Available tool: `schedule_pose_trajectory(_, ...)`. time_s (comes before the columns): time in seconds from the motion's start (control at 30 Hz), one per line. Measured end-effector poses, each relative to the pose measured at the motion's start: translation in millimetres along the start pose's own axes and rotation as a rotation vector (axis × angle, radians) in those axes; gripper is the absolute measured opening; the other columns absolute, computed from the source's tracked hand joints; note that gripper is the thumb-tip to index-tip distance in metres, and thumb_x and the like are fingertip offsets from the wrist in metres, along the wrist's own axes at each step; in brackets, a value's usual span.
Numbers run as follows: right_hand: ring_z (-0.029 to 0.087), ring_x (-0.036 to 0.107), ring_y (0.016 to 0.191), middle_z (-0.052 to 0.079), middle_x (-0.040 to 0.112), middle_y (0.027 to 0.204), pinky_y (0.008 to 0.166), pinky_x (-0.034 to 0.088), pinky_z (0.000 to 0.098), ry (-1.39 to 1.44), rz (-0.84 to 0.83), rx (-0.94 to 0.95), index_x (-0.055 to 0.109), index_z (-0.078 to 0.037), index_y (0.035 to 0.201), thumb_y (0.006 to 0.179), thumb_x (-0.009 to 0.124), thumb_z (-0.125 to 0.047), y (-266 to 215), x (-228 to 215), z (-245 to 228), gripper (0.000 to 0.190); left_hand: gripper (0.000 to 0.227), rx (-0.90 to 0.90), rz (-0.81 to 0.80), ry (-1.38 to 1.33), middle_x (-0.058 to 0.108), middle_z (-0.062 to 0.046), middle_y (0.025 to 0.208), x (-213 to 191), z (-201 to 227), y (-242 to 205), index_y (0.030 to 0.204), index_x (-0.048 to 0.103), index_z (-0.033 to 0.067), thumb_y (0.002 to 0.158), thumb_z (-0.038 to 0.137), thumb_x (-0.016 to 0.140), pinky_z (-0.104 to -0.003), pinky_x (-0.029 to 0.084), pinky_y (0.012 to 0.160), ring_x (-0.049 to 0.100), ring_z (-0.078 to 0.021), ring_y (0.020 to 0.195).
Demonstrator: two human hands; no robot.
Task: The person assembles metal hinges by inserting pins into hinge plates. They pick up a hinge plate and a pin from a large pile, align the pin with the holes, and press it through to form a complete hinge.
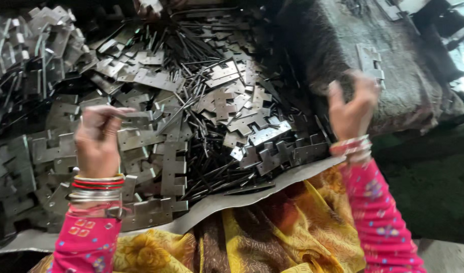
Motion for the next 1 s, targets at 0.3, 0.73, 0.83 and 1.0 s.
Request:
schedule_pose_trajectory(0.3,0.033,0.064,0.093,0.013,0.073,0.093,0.079,0.047,0.0476,0.080,-0.622,-0.088,0.073,-0.008,0.107,0.087,0.077,-0.042,-79,99,-147,0.040,0.073,-0.551,0.666,-1.148,0.065,-0.021,0.094,-82,-103,-43,0.095,0.055,0.0032,0.088,0.076,0.048,-0.045,0.060,0.077,0.067,-0.0293,0.083)
schedule_pose_trajectory(0.73,0.026,0.067,0.074,0.013,0.070,0.083,0.070,0.054,0.0406,0.270,-0.469,-0.083,0.069,-0.006,0.124,0.096,0.068,-0.019,-63,69,-140,0.031,0.039,-1.033,-0.479,-0.450,0.074,-0.028,0.095,152,-81,-124,0.102,0.069,-0.0048,0.103,0.032,0.056,-0.042,0.059,0.068,0.073,-0.0333,0.079)
schedule_pose_trajectory(0.83,0.017,0.072,0.081,0.009,0.073,0.095,0.069,0.058,0.0313,0.546,-0.250,0.231,0.065,-0.006,0.120,0.107,0.065,-0.014,-62,35,-100,0.016,0.033,-0.620,-0.312,0.040,0.075,-0.020,0.086,139,-70,-101,0.095,0.072,-0.0003,0.101,0.031,0.064,-0.039,0.057,0.064,0.074,-0.0278,0.072)
schedule_pose_trajectory(1.0,0.019,0.066,0.063,0.006,0.071,0.079,0.061,0.050,0.0343,0.193,-0.514,0.277,0.067,-0.012,0.099,0.090,0.078,-0.018,-93,48,-91,0.015,0.020,-0.013,-0.235,0.561,0.065,-0.014,0.087,175,-23,-91,0.084,0.065,0.0031,0.078,0.018,0.077,-0.042,0.054,0.071,0.065,-0.0329,0.082)
Point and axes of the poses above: each hand's wrist, its own y-axis towards the middle knuckle, its own x-axis out of the palm, z = x × y, the point moved 10 cm from there along y, towards the middle knuckle
